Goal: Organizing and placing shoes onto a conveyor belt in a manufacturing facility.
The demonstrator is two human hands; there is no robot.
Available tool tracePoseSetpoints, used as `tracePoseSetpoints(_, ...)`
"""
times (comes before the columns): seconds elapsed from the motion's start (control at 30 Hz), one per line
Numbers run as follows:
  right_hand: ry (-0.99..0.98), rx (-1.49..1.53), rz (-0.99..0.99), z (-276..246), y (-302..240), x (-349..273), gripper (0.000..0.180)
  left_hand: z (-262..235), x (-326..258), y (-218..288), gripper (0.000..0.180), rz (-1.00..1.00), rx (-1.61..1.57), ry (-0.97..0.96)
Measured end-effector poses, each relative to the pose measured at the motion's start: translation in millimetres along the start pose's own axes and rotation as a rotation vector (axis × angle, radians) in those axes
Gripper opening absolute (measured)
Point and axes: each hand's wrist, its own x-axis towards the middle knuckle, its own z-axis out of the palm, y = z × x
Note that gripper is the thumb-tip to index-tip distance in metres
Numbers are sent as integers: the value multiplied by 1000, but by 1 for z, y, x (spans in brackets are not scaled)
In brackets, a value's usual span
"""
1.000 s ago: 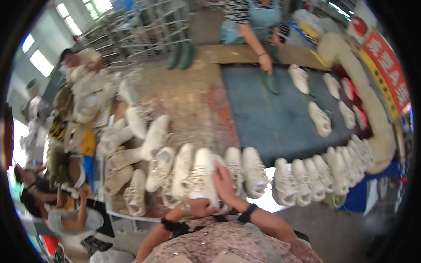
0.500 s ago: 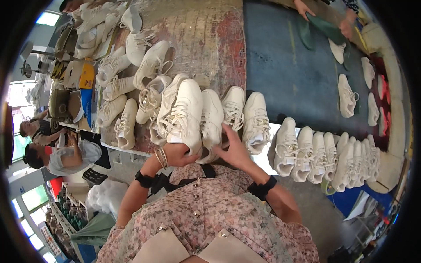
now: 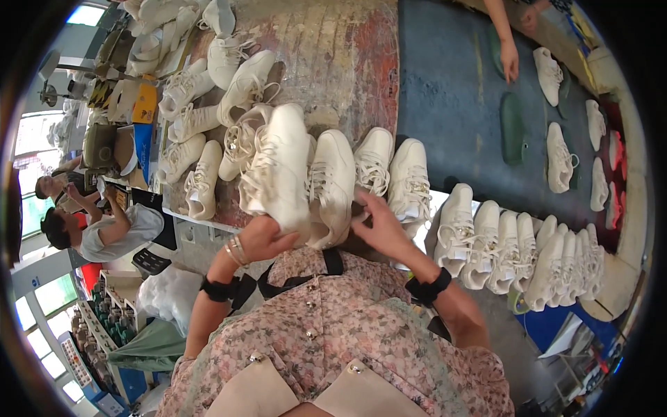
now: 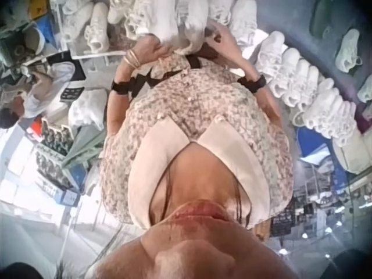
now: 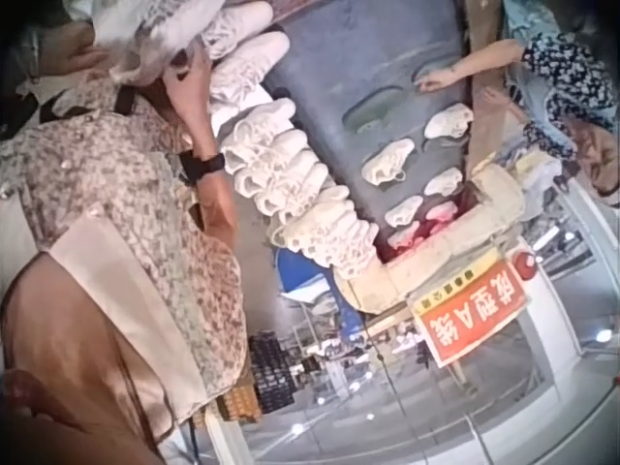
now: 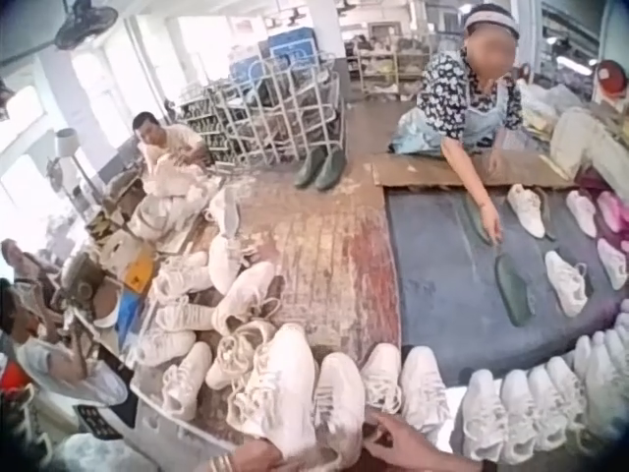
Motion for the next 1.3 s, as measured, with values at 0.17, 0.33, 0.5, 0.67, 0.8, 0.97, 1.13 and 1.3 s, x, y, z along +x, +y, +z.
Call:
tracePoseSetpoints(0.17, 8, -302, -92, -39, -31, 22, 70, -30, -17, -11, 49, -165, 27, 122)
tracePoseSetpoints(0.33, 12, -1038, -775, -51, -83, 72, 56, -42, 17, -28, 44, -173, 319, 194)
tracePoseSetpoints(0.5, -142, -655, -1070, -21, -27, 130, 20, -27, 29, -32, 15, 140, 568, 243)
tracePoseSetpoints(0.67, -275, -828, -1002, -106, -45, 128, 27, -22, 22, -44, 44, -393, 456, 100)
tracePoseSetpoints(0.8, -313, -513, -638, -187, -22, 108, 42, -23, 34, -43, 42, -259, 538, 255)
tracePoseSetpoints(0.97, -474, -680, -712, -161, -19, 120, 99, -33, 60, -15, 43, -592, 438, 26)
tracePoseSetpoints(1.13, -616, -580, -837, -90, 3, 169, 115, -23, 41, -45, 44, -473, 544, 121)
tracePoseSetpoints(1.3, -305, -477, -728, -183, -24, 152, 108, -17, 34, -39, 57, -562, 433, 18)
